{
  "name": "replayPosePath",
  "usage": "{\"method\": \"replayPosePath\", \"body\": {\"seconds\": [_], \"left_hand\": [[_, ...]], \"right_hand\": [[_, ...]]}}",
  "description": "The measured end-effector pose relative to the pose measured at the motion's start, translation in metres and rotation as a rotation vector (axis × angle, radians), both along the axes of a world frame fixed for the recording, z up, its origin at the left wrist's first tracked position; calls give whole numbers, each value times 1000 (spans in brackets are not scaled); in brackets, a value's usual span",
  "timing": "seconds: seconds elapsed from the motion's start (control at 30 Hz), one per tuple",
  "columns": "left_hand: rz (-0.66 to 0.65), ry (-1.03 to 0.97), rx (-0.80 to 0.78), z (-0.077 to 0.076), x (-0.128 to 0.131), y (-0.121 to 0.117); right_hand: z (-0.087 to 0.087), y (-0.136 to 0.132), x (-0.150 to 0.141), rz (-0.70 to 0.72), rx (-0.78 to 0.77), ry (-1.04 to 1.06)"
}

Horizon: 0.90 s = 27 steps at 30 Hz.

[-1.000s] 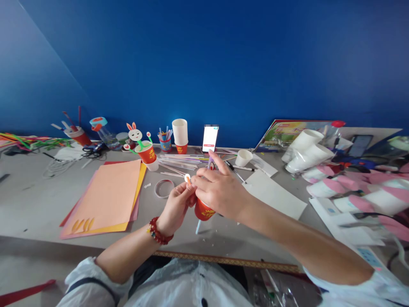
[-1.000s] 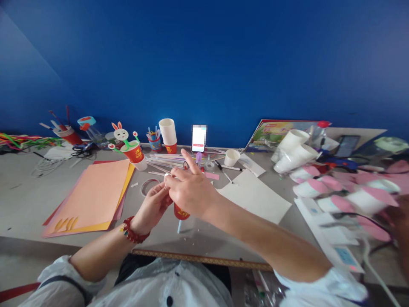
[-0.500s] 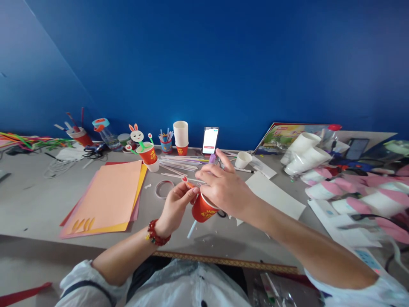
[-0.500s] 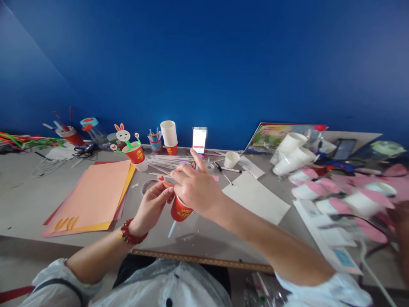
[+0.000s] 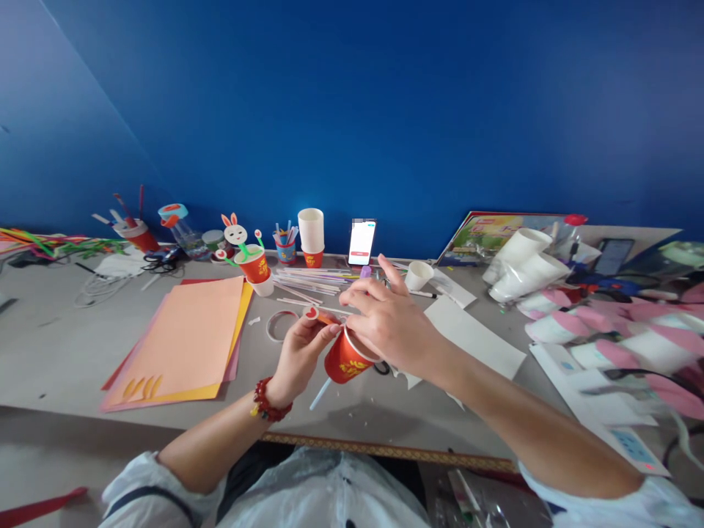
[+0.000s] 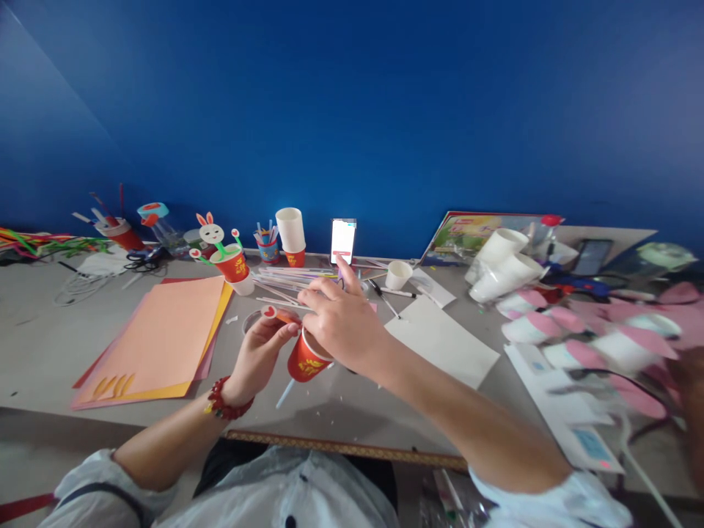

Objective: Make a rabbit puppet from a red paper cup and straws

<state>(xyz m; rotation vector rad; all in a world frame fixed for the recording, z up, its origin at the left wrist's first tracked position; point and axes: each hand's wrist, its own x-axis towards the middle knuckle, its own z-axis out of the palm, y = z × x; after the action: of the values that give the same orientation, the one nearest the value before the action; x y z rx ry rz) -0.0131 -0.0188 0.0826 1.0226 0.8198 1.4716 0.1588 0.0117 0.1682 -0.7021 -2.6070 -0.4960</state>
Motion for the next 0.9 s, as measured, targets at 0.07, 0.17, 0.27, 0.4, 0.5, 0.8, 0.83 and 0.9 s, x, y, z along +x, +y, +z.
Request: {"method": "replayPosePath", "body": {"seconds": [0.07, 0.17, 0.27, 0.4, 0.5, 0.8, 0.83, 0.9], "left_hand": [[13, 4, 21, -3, 0, 1], [-49, -8, 54, -7, -2, 0], [-194, 20, 43, -10, -4, -3], [-320, 78, -6, -13, -3, -7], [-316, 31, -40, -16, -1, -6], [-180, -92, -74, -28, -3, 4], [-169, -97, -70, -29, -3, 5], [-161, -94, -57, -30, -4, 7]], "right_hand": [[0, 0, 0, 1, -12, 1], [0, 2, 0, 7, -18, 9], [-3, 3, -1, 4, -13, 5], [-2, 4, -2, -19, -45, -44], [14, -2, 3, -13, -79, -37], [-32, -41, 31, -66, -9, 1103], [-50, -43, 29, -109, -143, 1153], [-80, -45, 23, -196, -397, 1206]]}}
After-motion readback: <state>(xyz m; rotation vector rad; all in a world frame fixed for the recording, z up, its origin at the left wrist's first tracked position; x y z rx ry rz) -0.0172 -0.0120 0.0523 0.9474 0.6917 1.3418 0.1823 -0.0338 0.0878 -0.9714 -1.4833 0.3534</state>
